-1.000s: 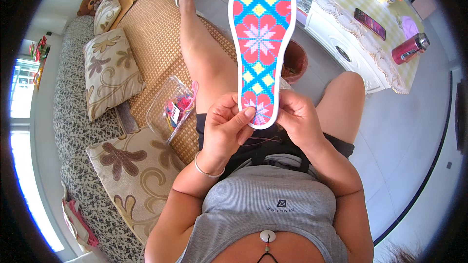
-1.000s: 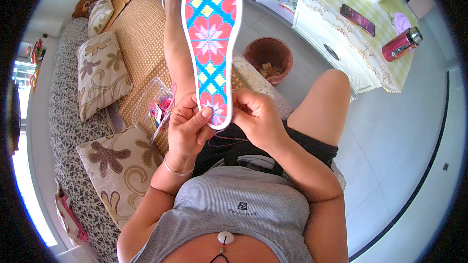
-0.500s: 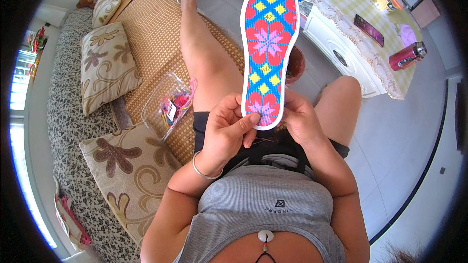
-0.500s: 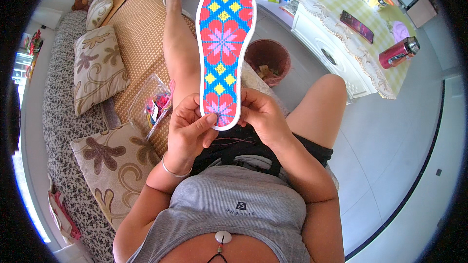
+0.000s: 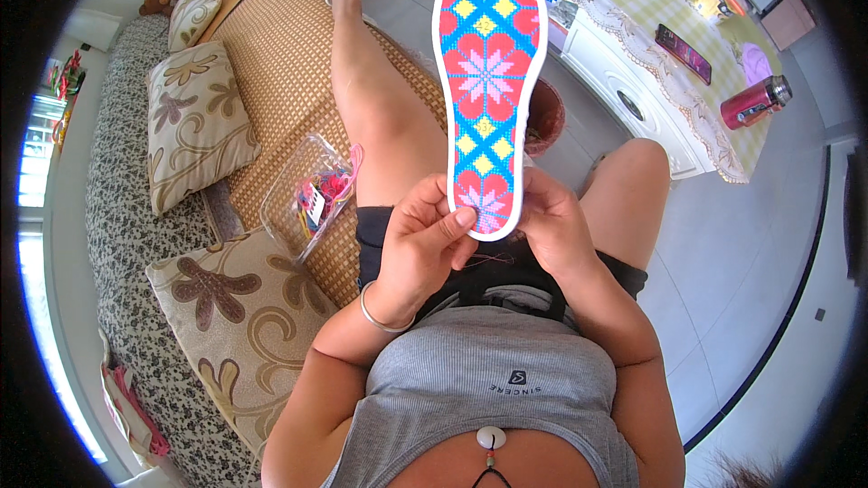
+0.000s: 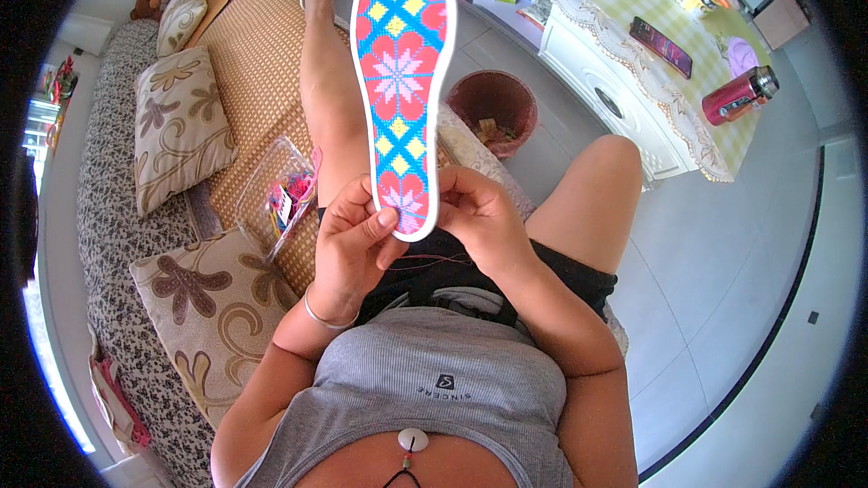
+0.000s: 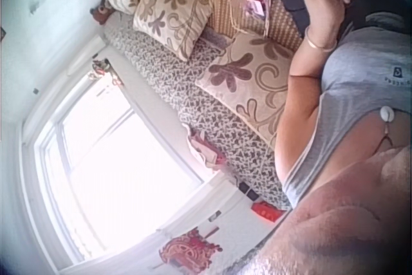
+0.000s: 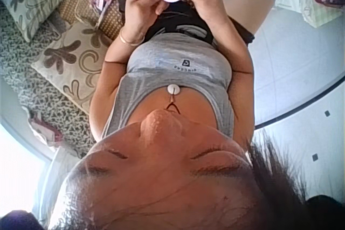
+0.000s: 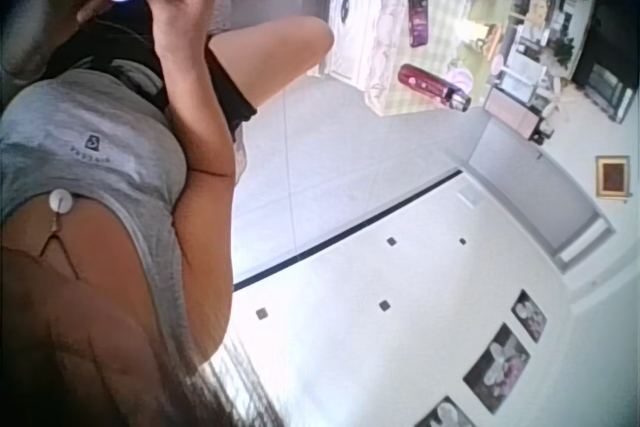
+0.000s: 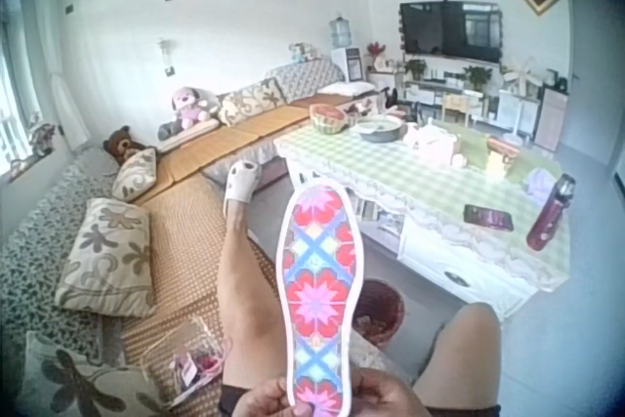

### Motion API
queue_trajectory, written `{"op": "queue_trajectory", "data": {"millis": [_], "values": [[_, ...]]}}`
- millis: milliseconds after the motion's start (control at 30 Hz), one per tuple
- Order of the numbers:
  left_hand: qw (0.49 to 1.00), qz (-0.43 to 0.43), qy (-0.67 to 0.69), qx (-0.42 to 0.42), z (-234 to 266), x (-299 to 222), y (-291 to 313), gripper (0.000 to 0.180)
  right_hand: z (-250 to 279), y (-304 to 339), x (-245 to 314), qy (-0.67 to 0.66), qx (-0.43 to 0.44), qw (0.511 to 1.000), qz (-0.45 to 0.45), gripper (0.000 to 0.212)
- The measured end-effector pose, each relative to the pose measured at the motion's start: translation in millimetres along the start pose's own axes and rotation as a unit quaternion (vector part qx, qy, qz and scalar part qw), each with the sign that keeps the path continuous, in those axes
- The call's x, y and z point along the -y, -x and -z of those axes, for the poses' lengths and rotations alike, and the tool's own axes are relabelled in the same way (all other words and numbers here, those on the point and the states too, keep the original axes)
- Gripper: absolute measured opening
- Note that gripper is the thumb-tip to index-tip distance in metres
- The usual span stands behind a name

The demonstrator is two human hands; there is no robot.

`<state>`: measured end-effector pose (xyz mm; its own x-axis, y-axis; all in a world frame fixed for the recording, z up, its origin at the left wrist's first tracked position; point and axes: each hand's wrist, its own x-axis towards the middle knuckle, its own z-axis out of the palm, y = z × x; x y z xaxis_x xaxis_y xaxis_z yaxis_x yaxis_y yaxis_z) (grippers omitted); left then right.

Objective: The person sews a colorful pattern onto a shoe insole by hand, repeatedly pulling a pink thread through pre-marked holes and tightening it.

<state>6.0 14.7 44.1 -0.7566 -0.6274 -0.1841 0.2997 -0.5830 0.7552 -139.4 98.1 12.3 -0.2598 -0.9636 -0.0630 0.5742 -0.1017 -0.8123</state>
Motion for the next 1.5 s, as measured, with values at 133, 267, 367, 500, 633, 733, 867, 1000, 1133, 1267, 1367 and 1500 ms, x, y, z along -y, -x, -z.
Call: {"op": "queue_trajectory", "data": {"millis": [133,267,367,500,633,733,867,1000,1133,1267,1367,1500], "values": [[0.968,0.089,0.213,0.094,18,9,-12,0.031,-22,-1,12,0.31,-0.036,0.922,0.227,0.008],[0.904,0.163,0.383,0.097,26,23,-11,0.047,-38,-4,16,0.372,-0.054,0.871,0.316,0.012],[0.888,0.164,0.426,0.05,24,23,-7,0.044,-41,-5,10,0.372,-0.064,0.867,0.325,0.016],[0.874,0.16,0.455,0.054,27,24,-8,0.037,-44,-3,13,0.349,-0.059,0.881,0.315,0.02],[0.85,0.151,0.501,0.06,23,25,-9,0.033,-39,-2,17,0.354,-0.035,0.87,0.341,0.018],[0.854,0.148,0.496,0.04,23,25,-8,0.034,-37,-2,18,0.351,-0.025,0.866,0.356,0.015],[0.864,0.147,0.479,0.046,28,28,-10,0.035,-37,-2,19,0.354,-0.032,0.863,0.358,0.015],[0.854,0.151,0.495,0.049,23,27,-9,0.035,-36,-2,18,0.357,-0.034,0.862,0.358,0.015],[0.886,0.132,0.44,0.07,22,25,-11,0.03,-35,0,20,0.359,-0.025,0.873,0.329,0.014],[0.953,0.094,0.283,0.061,14,15,-12,0.026,-28,-3,16,0.282,-0.025,0.928,0.241,0.013],[0.989,0.04,0.134,0.046,7,8,-9,0.021,-25,2,17,0.103,-0.012,0.99,0.099,0.006],[0.998,-0.043,0.039,0.026,1,3,-4,0.02,-5,0,17,0.042,-0.022,0.997,0.058,0.013]]}}
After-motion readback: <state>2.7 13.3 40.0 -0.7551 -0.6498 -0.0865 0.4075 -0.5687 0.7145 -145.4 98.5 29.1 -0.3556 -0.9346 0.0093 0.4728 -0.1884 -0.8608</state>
